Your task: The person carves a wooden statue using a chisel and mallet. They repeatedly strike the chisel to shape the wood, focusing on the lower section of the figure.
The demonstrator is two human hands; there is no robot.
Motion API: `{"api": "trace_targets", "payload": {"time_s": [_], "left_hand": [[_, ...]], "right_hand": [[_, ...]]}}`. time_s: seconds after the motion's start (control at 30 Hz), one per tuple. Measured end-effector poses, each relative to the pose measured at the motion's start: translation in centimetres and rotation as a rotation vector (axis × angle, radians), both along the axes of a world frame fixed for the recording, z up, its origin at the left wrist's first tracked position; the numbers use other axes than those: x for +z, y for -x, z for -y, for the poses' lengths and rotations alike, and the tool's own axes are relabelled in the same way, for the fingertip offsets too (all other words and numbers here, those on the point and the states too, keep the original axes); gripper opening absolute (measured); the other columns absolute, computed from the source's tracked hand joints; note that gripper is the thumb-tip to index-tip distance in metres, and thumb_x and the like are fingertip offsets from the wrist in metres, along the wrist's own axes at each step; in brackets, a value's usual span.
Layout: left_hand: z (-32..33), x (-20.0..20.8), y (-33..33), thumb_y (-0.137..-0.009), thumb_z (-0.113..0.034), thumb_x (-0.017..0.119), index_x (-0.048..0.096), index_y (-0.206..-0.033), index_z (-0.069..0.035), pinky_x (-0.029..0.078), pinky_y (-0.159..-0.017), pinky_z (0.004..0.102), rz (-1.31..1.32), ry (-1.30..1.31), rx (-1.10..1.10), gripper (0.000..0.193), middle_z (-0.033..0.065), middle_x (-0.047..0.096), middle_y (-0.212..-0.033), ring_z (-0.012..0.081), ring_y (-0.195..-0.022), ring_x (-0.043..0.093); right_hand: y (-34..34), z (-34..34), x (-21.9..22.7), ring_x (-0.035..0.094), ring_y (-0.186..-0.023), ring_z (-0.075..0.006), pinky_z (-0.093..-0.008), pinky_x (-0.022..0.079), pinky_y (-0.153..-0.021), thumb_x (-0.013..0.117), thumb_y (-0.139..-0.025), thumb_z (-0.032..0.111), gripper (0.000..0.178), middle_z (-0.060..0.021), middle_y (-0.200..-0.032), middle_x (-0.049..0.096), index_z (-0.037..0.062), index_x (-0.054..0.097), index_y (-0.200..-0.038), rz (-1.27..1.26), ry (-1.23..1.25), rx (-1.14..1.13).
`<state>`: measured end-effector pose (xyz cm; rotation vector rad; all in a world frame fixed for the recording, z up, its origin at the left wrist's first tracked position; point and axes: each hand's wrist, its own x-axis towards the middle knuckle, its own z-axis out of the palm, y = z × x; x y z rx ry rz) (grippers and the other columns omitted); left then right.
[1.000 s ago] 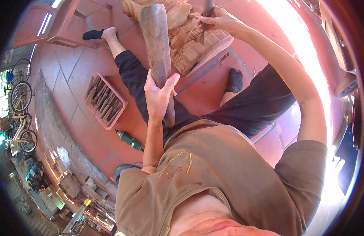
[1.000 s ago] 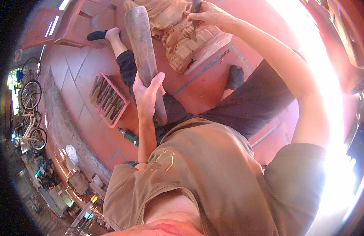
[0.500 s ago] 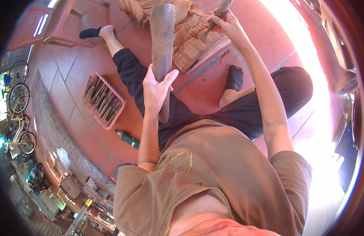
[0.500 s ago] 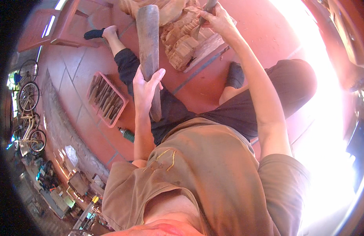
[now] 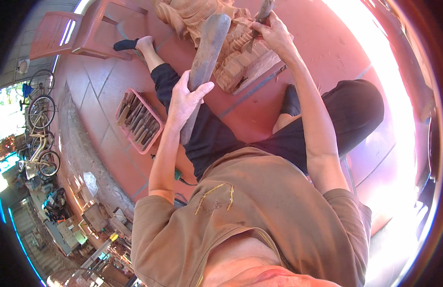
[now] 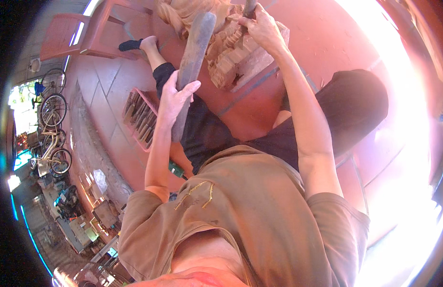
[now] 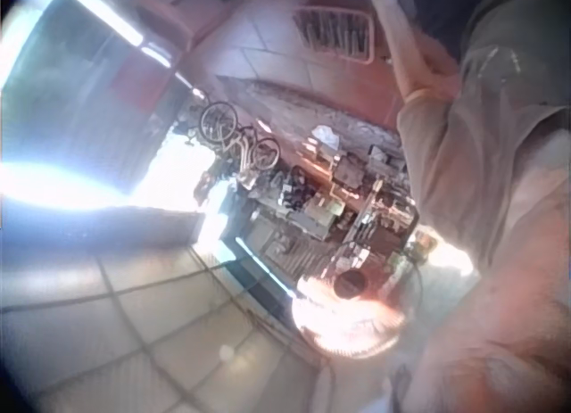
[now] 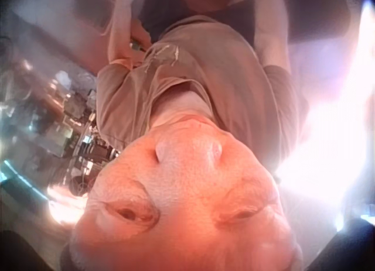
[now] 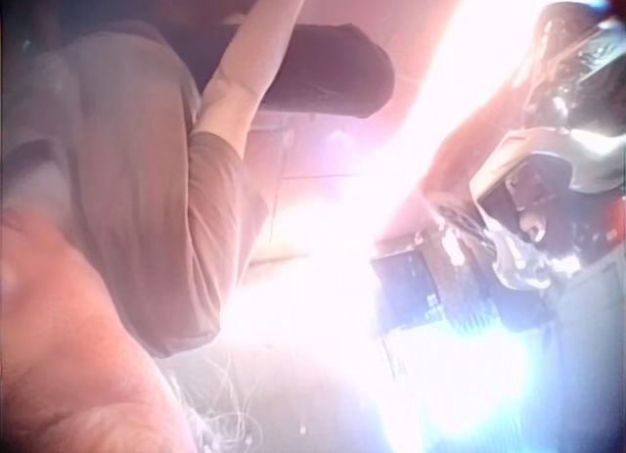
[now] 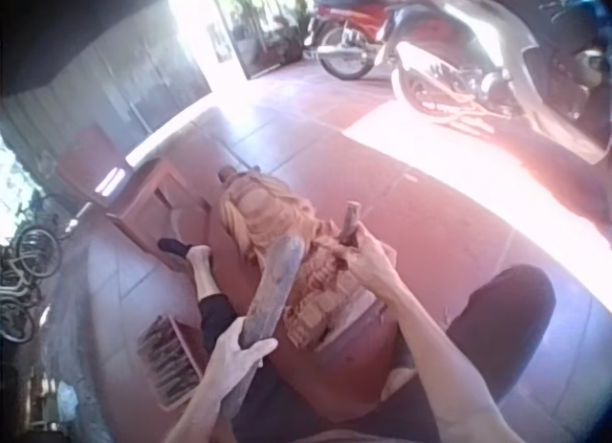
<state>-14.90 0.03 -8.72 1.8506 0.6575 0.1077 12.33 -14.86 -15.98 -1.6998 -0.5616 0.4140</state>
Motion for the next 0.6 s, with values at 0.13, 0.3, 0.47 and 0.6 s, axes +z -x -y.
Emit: {"api": "trace_targets", "payload": {"time_s": [0.13, 0.3, 0.47, 0.6], "left_hand": [[1.8, -0.9, 0.1, -0.089, -0.03, 0.076, 0.059, -0.114, -0.007, 0.048, -0.052, 0.0251, 0.013, 0.153, 0.06, 0.039, -0.0016, 0.059, -0.077, 0.0069, -0.059, 0.056], [3.6, -3.1, -0.5, -0.089, -0.033, 0.077, 0.057, -0.111, -0.006, 0.048, -0.05, 0.0262, -0.016, 0.426, 0.199, 0.04, 0.0011, 0.059, -0.074, 0.0091, -0.056, 0.057], [4.6, -6.0, -0.4, -0.091, -0.028, 0.075, 0.056, -0.107, -0.005, 0.049, -0.048, 0.0252, 0.093, 0.572, 0.237, 0.034, 0.0017, 0.061, -0.075, 0.0099, -0.056, 0.06], [5.7, -6.6, 0.0, -0.09, -0.027, 0.076, 0.056, -0.106, -0.007, 0.049, -0.05, 0.0256, 0.055, 0.562, 0.23, 0.033, 0.0018, 0.061, -0.076, 0.0097, -0.057, 0.059]], "right_hand": [[-0.4, -0.8, 1.2, 0.067, -0.091, -0.0331, -0.0417, 0.052, -0.083, 0.072, -0.088, 0.021, 0.043, -0.0192, -0.097, 0.07, -0.0018, 0.06, -0.122, 0.092, -0.044, -0.038], [0.3, -1.6, 0.9, 0.069, -0.093, -0.0313, -0.0405, 0.052, -0.082, 0.07, -0.088, 0.017, 0.041, -0.0201, -0.1, 0.071, -0.0026, 0.06, -0.122, 0.059, -0.054, 0.004], [0.7, -2.3, 1.7, 0.068, -0.086, -0.0188, -0.0347, 0.052, -0.076, 0.067, -0.091, 0.014, 0.032, -0.0111, -0.091, 0.07, -0.0015, 0.059, -0.118, -0.116, -0.043, 0.059], [1.2, -2.5, 2.7, 0.067, -0.08, -0.0152, -0.0317, 0.052, -0.073, 0.065, -0.093, 0.012, 0.029, -0.0077, -0.087, 0.068, -0.0003, 0.058, -0.118, -0.114, -0.068, 0.07]]}}
